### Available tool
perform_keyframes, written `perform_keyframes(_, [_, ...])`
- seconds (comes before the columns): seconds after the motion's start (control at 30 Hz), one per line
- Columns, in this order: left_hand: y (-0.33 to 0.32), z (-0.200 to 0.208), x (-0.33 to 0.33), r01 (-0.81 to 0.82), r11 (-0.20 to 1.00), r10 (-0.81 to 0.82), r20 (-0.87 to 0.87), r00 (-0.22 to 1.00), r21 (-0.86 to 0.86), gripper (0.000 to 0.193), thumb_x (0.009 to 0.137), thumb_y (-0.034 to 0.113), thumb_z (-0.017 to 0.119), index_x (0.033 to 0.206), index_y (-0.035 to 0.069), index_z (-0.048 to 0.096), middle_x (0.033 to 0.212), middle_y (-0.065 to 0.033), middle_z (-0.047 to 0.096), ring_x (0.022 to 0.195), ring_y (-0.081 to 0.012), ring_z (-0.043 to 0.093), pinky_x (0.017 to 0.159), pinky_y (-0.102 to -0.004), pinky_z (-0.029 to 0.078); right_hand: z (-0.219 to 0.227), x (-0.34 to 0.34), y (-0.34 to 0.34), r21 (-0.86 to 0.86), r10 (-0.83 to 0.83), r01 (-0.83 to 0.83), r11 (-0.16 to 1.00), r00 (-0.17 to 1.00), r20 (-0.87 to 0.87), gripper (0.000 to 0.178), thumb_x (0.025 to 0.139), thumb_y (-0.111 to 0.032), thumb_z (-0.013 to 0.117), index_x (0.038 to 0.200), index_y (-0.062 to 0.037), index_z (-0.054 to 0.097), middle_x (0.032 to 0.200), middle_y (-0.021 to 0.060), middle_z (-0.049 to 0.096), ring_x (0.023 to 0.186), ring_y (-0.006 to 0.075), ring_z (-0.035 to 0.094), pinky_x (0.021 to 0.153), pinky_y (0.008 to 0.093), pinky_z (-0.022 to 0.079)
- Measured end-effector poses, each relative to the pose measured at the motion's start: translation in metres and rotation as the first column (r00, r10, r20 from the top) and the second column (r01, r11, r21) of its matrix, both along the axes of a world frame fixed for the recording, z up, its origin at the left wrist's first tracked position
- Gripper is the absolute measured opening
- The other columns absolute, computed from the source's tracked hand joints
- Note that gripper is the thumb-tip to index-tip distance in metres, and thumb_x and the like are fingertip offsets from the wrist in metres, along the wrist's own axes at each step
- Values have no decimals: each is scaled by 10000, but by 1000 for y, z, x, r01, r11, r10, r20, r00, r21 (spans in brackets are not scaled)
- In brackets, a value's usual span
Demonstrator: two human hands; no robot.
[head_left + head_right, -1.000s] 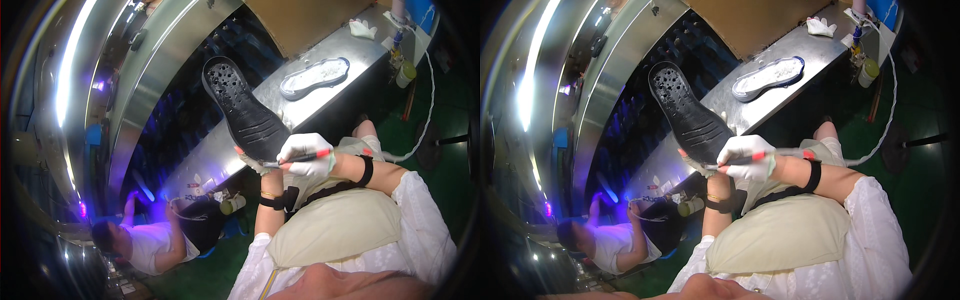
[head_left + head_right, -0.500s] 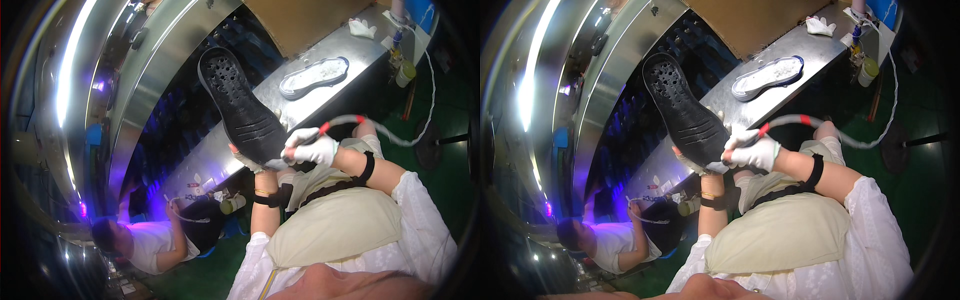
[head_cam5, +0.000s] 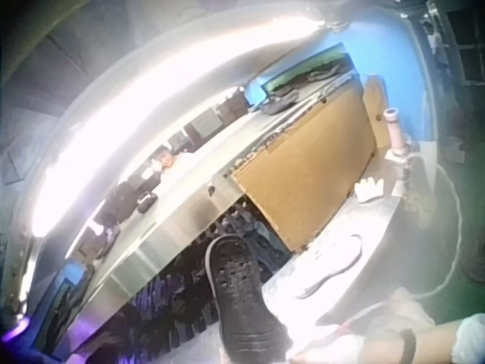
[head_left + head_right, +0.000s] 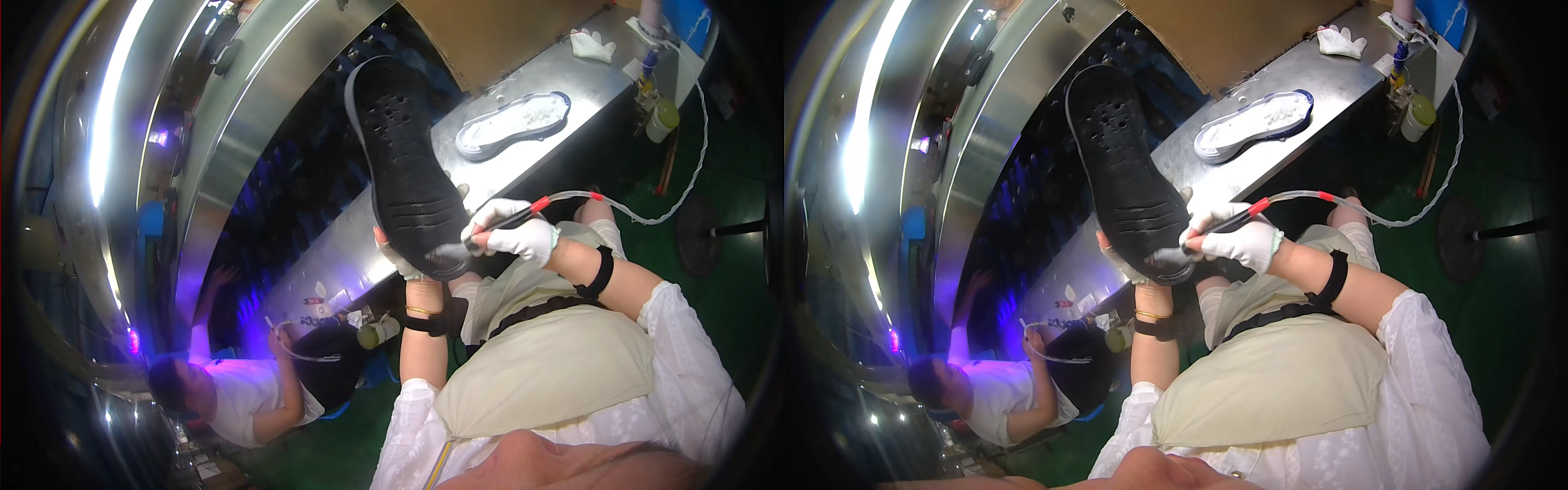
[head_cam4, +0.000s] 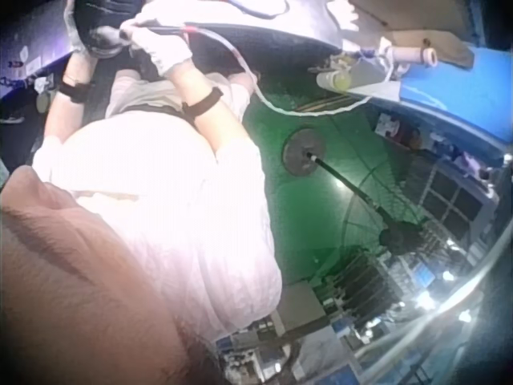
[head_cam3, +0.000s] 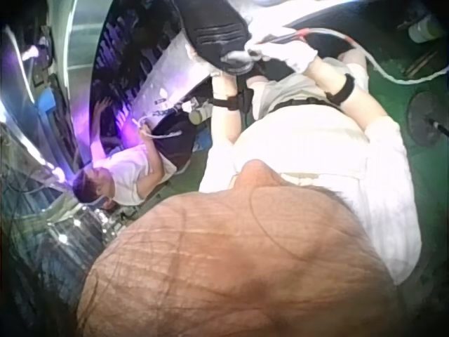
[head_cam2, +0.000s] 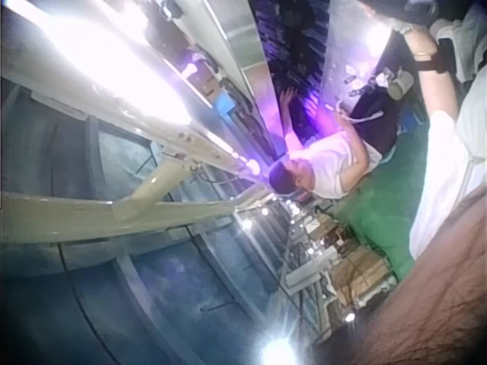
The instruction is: Apply adhesive to shoe soles and manage the conveyor belt flow of shoe components.
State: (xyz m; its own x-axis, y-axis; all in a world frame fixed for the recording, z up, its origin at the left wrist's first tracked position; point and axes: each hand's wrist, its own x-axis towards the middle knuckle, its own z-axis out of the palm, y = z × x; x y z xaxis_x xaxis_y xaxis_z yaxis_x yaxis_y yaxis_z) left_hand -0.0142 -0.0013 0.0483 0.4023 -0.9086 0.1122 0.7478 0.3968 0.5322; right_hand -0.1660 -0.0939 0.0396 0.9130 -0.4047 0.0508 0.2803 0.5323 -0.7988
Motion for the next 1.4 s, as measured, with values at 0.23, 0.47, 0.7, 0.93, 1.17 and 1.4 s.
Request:
perform_keyframes(0.23, [-1,-2,11,162,980,-170,70,983,115,861,784,645,472,1376,33,346,1366,-201,404,1218,-363,447,1037,-494,357,-9,4,-8,-554,38,-22,832,999,17,101,742,-11,695,826,-37,646,850,48,656,811,135,619,753,268,492])
perform_keyframes(0.47, [-1,-10,19,169,961,-187,64,980,218,640,885,460,468,1319,-8,416,1313,-164,482,1177,-287,499,1007,-414,398,-2,-11,-32,-105,390,-414,904,901,-190,110,731,12,698,819,-24,642,863,71,663,779,123,614,704,260,503])
perform_keyframes(0.7, [-12,-12,27,280,903,-289,-22,957,326,539,898,372,477,1250,-36,467,1203,-175,559,1075,-254,568,936,-353,455,-8,1,-25,-502,165,-178,846,984,-70,79,737,-1,678,789,-50,643,870,43,654,824,123,616,739,262,494])
perform_keyframes(0.93, [-14,-24,40,310,836,-374,56,926,452,486,910,323,463,1238,-35,487,1189,-192,572,1062,-289,584,941,-377,462,3,-10,-50,-437,292,-455,776,873,-391,122,702,64,680,778,-17,631,900,79,649,865,144,616,777,276,503])
perform_keyframes(1.17, [-19,-40,46,346,798,-405,15,914,494,470,915,333,457,1232,-11,498,1174,-170,586,1030,-266,598,915,-371,479,-16,0,-50,-577,192,-309,756,948,-255,113,706,-16,678,799,-77,664,840,39,674,766,121,621,654,255,490])
perform_keyframes(1.4, [-16,-26,42,348,800,-399,-1,917,488,452,893,305,533,1228,4,498,1158,-135,590,996,-213,606,858,-318,506,-12,-7,-63,-464,214,-237,853,972,-101,129,695,37,660,800,-37,648,831,53,653,739,133,620,662,246,502])
